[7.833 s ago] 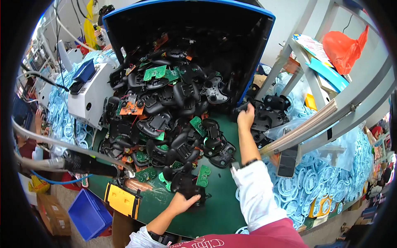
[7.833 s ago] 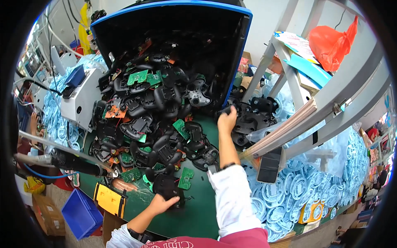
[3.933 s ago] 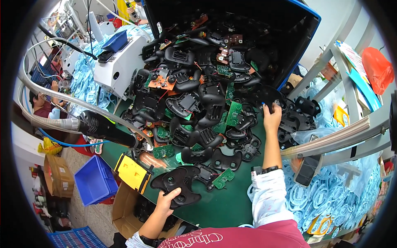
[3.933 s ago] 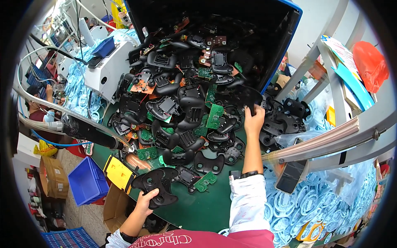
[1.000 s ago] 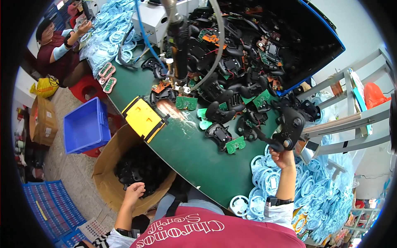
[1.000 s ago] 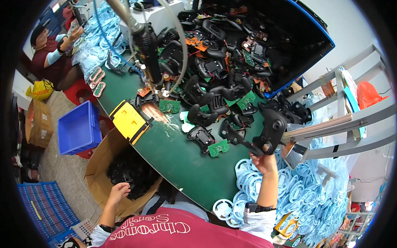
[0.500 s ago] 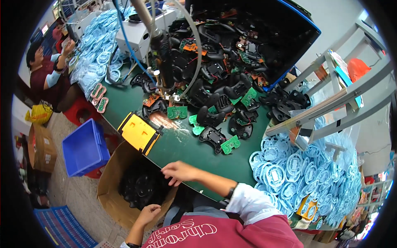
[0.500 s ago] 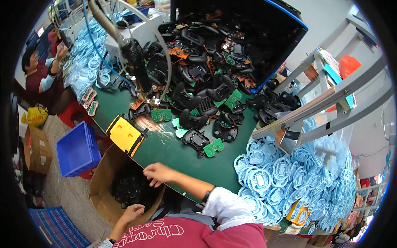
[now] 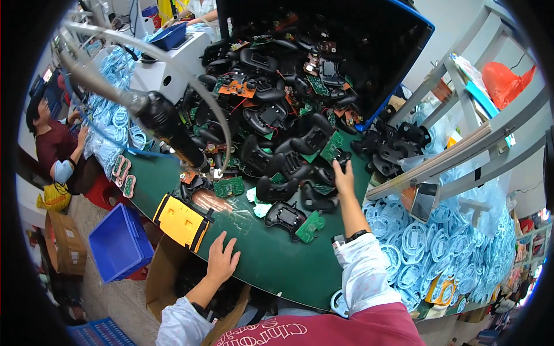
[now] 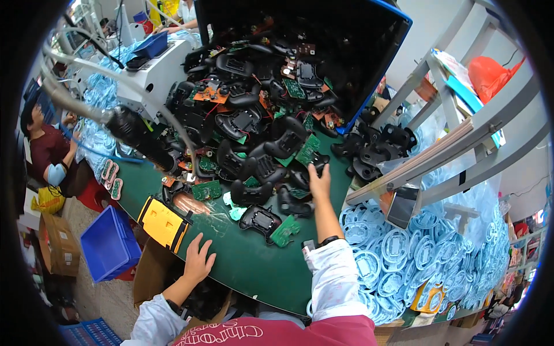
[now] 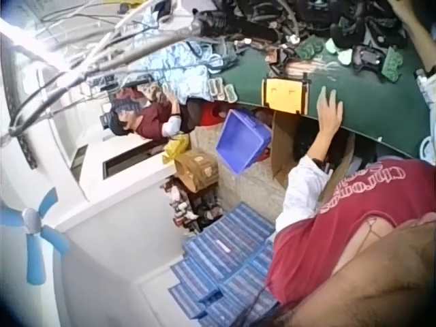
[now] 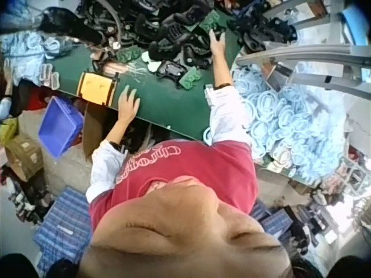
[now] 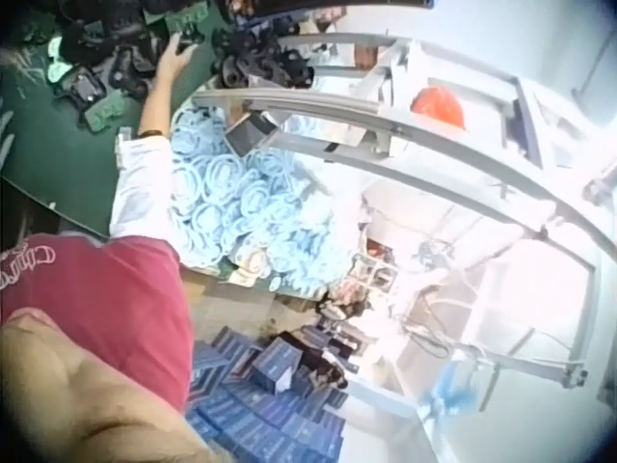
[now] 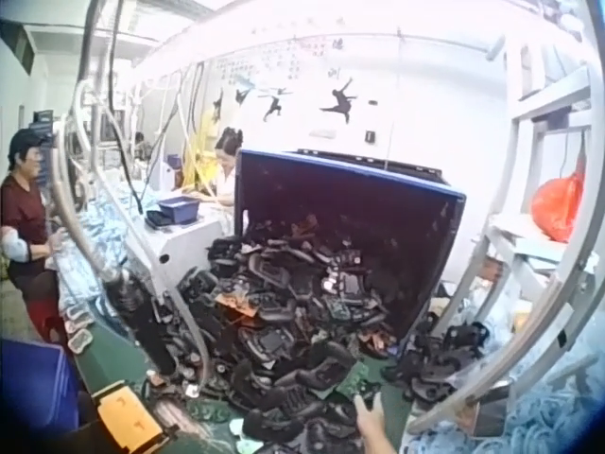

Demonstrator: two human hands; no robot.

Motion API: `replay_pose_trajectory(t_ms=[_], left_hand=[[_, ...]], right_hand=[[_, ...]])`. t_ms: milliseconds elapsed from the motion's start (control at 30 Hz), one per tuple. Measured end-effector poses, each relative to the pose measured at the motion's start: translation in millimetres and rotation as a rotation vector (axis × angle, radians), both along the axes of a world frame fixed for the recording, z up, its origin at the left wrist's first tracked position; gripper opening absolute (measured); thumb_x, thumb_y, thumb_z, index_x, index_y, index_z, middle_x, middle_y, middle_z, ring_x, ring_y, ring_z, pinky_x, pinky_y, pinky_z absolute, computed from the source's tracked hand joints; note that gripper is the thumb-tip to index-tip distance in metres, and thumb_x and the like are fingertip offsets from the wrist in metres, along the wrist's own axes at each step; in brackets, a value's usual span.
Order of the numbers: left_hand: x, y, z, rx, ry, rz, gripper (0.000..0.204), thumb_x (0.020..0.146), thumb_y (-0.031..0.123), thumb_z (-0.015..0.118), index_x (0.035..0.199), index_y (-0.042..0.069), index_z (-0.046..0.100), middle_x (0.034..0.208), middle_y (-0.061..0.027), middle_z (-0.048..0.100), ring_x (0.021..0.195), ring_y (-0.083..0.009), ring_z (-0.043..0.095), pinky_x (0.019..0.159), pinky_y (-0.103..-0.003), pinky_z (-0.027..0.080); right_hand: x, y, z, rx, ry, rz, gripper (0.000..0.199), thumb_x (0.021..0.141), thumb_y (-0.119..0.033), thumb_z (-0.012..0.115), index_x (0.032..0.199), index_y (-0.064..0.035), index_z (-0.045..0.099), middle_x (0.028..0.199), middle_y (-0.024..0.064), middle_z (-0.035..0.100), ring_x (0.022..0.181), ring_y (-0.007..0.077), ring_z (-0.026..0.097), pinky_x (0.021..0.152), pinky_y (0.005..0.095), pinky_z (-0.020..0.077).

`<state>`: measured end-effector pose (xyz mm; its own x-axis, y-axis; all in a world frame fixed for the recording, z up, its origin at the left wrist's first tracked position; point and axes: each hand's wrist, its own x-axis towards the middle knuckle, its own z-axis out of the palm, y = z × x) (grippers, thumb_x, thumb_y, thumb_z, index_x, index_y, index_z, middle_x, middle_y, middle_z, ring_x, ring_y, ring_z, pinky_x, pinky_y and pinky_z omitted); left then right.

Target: The recorder sorts and assembles controller shells and circuit boards at a factory workbench, then walks through the facility.

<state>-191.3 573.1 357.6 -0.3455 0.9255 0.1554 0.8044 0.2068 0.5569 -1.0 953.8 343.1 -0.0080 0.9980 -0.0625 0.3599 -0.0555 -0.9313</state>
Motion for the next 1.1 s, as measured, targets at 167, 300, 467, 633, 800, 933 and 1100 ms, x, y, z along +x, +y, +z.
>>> replay_pose_trajectory(t_ms=[167,300,467,633,800,933,1100], left_hand=[[-2,5,-36,-0.065,0.143,-0.013,0.045,0.076,0.018,0.057,0.117,0.003,0.042,0.129,-0.0223,0.032,0.115,-0.0380,0.034,0.095,-0.047,0.028],[-6,15,-36,-0.044,0.170,-0.016,0.044,0.073,0.018,0.058,0.113,0.004,0.047,0.128,-0.0204,0.036,0.114,-0.0359,0.038,0.093,-0.046,0.031],[-7,10,-35,-0.068,0.161,-0.001,0.045,0.072,0.016,0.057,0.114,0.005,0.046,0.128,-0.0191,0.036,0.114,-0.0352,0.038,0.093,-0.046,0.031],[-8,11,-40,-0.045,0.148,-0.011,0.043,0.074,0.014,0.055,0.114,0.004,0.044,0.129,-0.0198,0.035,0.114,-0.0369,0.037,0.094,-0.047,0.029],[-14,2,-37,-0.042,0.057,-0.002,0.041,0.074,0.009,0.053,0.114,0.002,0.046,0.126,-0.0196,0.039,0.115,-0.0352,0.039,0.096,-0.045,0.030],[-38,-13,0,0.075,-0.478,0.304,0.028,0.080,-0.005,0.041,0.106,-0.003,0.050,0.103,-0.0182,0.054,0.090,-0.0314,0.055,0.081,-0.035,0.046],[-55,-35,71,0.198,-0.062,0.251,0.019,0.080,-0.006,0.045,0.098,-0.003,0.052,0.092,-0.0192,0.053,0.083,-0.0327,0.054,0.075,-0.036,0.044]], right_hand=[[-47,-59,21,-0.356,0.274,0.085,0.081,0.078,-0.038,0.062,0.137,-0.0062,0.017,0.132,0.0195,0.030,0.113,0.0317,0.043,0.080,0.0405,0.0479],[-8,-42,8,-0.071,-0.163,0.063,0.057,0.080,-0.033,0.058,0.126,-0.0046,0.039,0.120,0.0197,0.047,0.095,0.0296,0.056,0.066,0.0365,0.0507],[10,-98,30,-0.065,-0.564,0.497,0.022,0.073,-0.019,0.057,0.080,0.0001,0.063,0.070,0.0173,0.062,0.068,0.0310,0.061,0.067,0.0388,0.0481],[-9,-102,20,-0.161,-0.622,0.594,0.023,0.071,-0.022,0.063,0.077,0.0008,0.061,0.066,0.0122,0.063,0.063,0.0263,0.063,0.062,0.0358,0.0498],[-3,-115,64,-0.560,-0.158,0.786,0.017,0.073,-0.014,0.062,0.077,0.0015,0.057,0.066,0.0080,0.061,0.053,0.0133,0.059,0.051,0.0271,0.0487],[-40,-183,81,-0.294,-0.212,1.155,0.015,0.069,-0.015,0.059,0.078,-0.0030,0.056,0.069,0.0100,0.060,0.063,0.0200,0.060,0.059,0.0334,0.0478],[-82,-282,48,0.165,0.116,1.414,0.028,0.073,-0.025,0.062,0.092,-0.0048,0.061,0.082,0.0157,0.062,0.076,0.0302,0.061,0.070,0.0376,0.0476]])
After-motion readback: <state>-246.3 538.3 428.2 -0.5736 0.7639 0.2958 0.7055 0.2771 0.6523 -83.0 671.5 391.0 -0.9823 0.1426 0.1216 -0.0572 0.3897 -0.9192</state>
